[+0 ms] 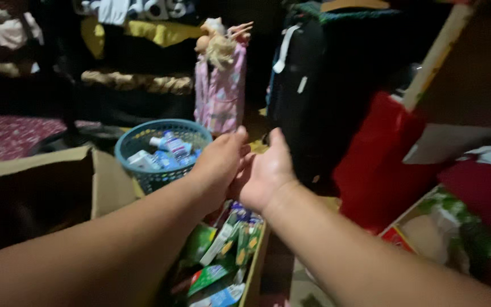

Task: The person sorts various household and food items by moving them between cardboard boxes and a blue plastic basket, using a pair of scissors to cut apart a strip of instant coffee packets.

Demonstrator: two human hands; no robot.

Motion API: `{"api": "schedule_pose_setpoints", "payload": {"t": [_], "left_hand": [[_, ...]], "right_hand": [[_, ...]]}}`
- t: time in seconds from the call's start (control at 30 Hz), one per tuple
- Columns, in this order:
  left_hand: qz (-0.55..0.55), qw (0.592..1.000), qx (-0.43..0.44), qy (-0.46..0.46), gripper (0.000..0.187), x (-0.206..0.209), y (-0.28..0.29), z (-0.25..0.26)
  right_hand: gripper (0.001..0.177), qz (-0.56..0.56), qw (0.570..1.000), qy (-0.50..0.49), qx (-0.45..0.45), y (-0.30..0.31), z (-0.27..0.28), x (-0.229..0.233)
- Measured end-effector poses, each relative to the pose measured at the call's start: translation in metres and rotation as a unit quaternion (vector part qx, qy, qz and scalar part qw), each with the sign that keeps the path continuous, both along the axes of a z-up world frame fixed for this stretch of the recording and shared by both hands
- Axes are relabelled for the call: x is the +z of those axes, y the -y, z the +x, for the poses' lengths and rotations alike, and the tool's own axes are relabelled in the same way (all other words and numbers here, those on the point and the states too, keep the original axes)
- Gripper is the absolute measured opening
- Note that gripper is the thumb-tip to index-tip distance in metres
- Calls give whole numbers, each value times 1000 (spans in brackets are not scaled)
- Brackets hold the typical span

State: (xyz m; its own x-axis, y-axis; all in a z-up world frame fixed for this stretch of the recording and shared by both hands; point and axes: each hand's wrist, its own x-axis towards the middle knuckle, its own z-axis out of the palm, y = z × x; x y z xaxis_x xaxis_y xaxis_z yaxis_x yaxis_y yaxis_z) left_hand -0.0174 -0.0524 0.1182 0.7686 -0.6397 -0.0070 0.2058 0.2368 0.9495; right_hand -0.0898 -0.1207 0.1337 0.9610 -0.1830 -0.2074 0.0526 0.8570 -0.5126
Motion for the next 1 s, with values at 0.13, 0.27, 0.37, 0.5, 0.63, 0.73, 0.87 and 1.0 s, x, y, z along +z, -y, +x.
{"api": "schedule_pose_setpoints", "payload": {"t": [0.13,0.27,0.37,0.5,0.63,0.73,0.87,1.0], "left_hand": [[-112,983,-68,-128,70,36,57,9],[-194,957,-147,-159,89,74,83,-3],[-239,936,-164,-201,93,96,83,-13],[-282,903,-165,-279,93,111,62,-19],[-324,886,-175,-283,95,112,41,-19],[-347,868,-195,-297,99,110,36,-21],[-355,855,-225,-305,99,107,37,-26],[-346,857,-239,-296,96,107,48,-32]], "right_hand": [[90,-16,997,26,-74,63,-7,15],[89,21,986,97,-134,97,-21,40],[100,22,978,122,-167,111,-24,54],[100,24,978,120,-167,110,-27,70],[95,17,977,140,-163,105,-41,80],[94,21,973,137,-182,105,-58,86],[92,12,966,138,-218,113,-83,91],[90,14,954,162,-252,134,-110,91]]}}
